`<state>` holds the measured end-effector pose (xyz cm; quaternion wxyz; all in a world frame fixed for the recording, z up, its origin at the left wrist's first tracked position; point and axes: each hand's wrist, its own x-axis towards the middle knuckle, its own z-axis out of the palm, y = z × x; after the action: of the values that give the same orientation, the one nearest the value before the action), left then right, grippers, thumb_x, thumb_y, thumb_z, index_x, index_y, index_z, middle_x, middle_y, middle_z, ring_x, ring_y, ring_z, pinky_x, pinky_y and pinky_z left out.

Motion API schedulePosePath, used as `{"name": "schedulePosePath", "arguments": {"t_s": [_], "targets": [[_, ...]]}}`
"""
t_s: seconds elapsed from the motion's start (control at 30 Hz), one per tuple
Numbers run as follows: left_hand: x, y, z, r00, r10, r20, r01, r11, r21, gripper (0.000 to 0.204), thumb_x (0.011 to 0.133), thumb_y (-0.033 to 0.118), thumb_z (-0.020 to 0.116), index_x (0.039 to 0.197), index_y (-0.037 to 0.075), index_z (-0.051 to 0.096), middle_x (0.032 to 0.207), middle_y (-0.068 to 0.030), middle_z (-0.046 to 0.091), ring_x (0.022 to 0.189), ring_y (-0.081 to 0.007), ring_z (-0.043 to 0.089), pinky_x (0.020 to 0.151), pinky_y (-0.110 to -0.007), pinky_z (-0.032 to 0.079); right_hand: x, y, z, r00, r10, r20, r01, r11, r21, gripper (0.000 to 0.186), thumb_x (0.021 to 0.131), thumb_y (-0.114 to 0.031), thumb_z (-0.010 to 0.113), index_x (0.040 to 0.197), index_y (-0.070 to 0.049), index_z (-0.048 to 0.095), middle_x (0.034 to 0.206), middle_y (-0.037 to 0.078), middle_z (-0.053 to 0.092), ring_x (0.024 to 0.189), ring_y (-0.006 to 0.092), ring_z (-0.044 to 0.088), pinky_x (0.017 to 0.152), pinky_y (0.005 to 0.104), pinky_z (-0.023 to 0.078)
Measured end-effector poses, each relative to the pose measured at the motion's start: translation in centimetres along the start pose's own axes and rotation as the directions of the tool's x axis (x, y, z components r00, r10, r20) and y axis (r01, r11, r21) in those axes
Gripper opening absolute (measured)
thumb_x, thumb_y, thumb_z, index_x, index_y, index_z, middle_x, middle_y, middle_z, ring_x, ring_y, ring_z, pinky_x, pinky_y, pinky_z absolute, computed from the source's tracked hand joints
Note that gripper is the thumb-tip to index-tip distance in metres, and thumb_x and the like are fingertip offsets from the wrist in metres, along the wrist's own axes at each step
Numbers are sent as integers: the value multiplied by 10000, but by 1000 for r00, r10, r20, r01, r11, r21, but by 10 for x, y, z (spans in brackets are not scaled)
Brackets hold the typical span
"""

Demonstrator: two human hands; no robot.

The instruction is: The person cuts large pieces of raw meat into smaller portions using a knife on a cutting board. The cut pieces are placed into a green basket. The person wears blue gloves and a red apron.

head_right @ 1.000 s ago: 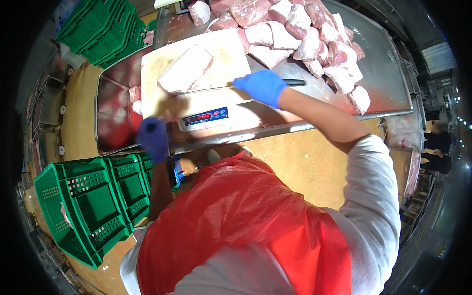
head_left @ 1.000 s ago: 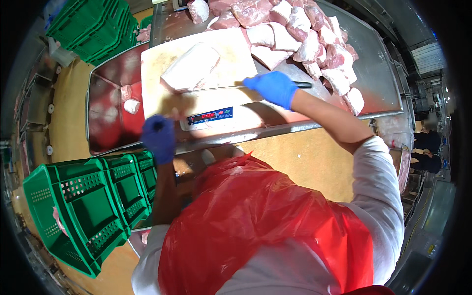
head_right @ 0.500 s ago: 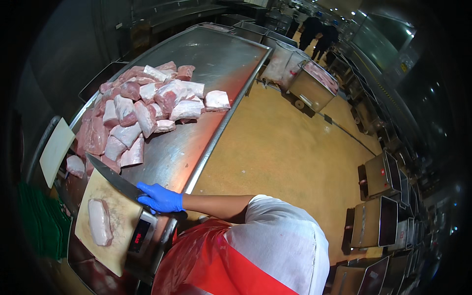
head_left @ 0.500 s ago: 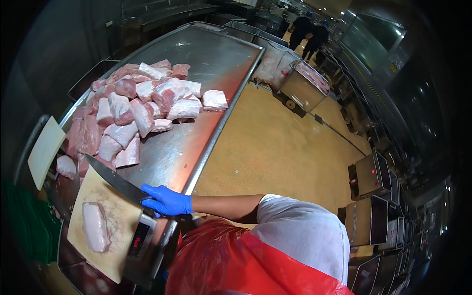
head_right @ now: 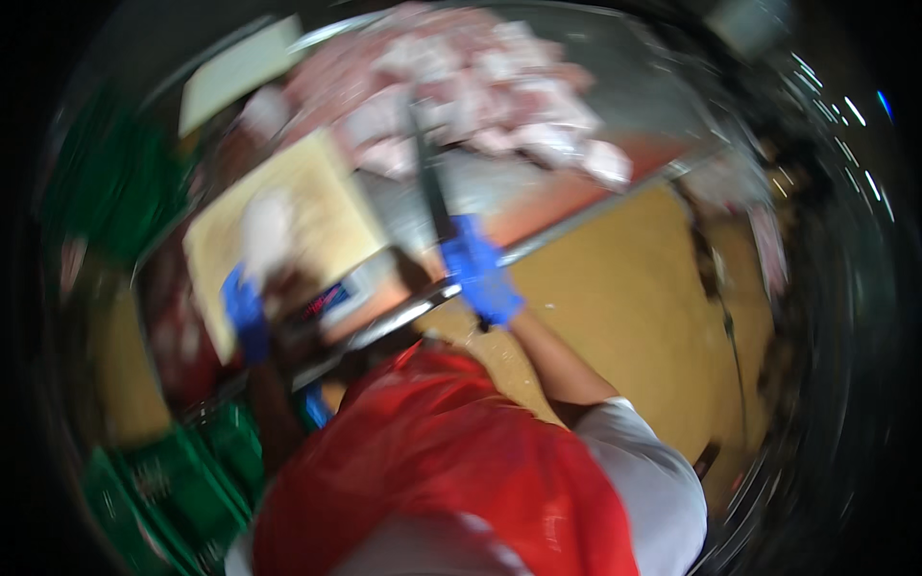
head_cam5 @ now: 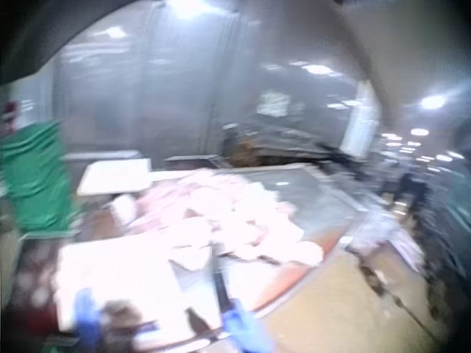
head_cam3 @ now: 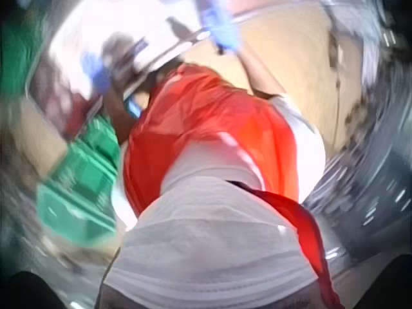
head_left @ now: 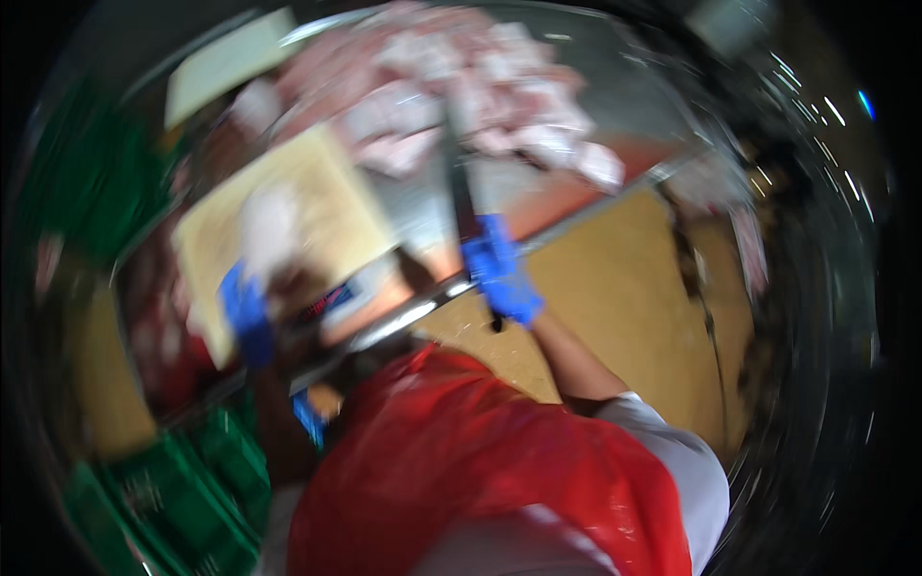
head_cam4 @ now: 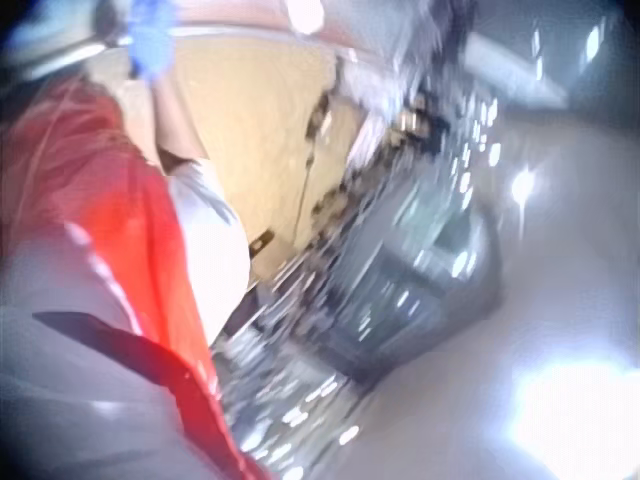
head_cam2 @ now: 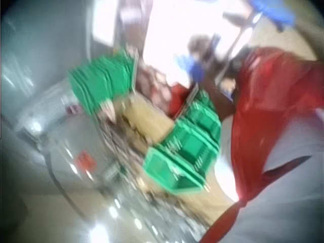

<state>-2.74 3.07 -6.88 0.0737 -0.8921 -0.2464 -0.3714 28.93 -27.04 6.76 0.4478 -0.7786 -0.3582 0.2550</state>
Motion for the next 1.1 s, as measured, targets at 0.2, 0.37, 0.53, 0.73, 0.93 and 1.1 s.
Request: {"name": "schedulePosePath", "arguments": {"t_s": [0.2,0.37,0.53,0.73,0.93,1.1], "targets": [[47,63,-52,864,-500,59,465,746,-476,272,852,44,676,1121,17,647,1053,-185,658,962,-331,658,857,-389,528,9,2,48,895,-437,92,445,850,-283,274,1009,-98,558,1248,-9,459,879,217,669,752,384,681,649,440,520],[37,49,-44,835,-549,31,502,738,-451,149,836,32,685,978,70,663,851,-133,649,735,-299,664,674,-388,531,28,-53,129,753,-508,418,633,732,-250,342,950,-89,603,1237,-2,438,976,322,617,866,495,642,681,537,496],[34,44,-40,817,-575,41,528,718,-453,86,838,82,700,914,79,660,753,-130,598,679,-320,621,620,-409,497,55,-118,193,718,-492,492,666,691,-281,350,914,-86,600,1180,16,396,893,309,625,799,492,652,702,526,541],[39,41,-42,822,-567,-49,492,752,-439,100,809,101,721,877,73,655,779,-130,615,737,-309,629,656,-394,502,56,-123,214,693,-462,553,703,602,-378,295,927,-77,548,1133,46,375,833,317,640,783,494,650,674,535,534],[30,42,-39,816,-542,-199,462,820,-339,117,795,82,723,867,88,631,802,-110,635,710,-343,638,634,-456,521,-4,-76,116,678,-210,704,703,466,-538,306,921,-25,490,1210,16,397,823,276,646,739,442,671,651,519,543],[18,39,-51,773,-584,-247,530,809,-253,164,798,77,742,945,63,670,822,-129,645,740,-296,650,682,-393,533,-24,-120,52,695,23,719,670,342,-659,265,933,-10,464,1191,13,405,856,280,650,736,433,681,636,502,555]]}}
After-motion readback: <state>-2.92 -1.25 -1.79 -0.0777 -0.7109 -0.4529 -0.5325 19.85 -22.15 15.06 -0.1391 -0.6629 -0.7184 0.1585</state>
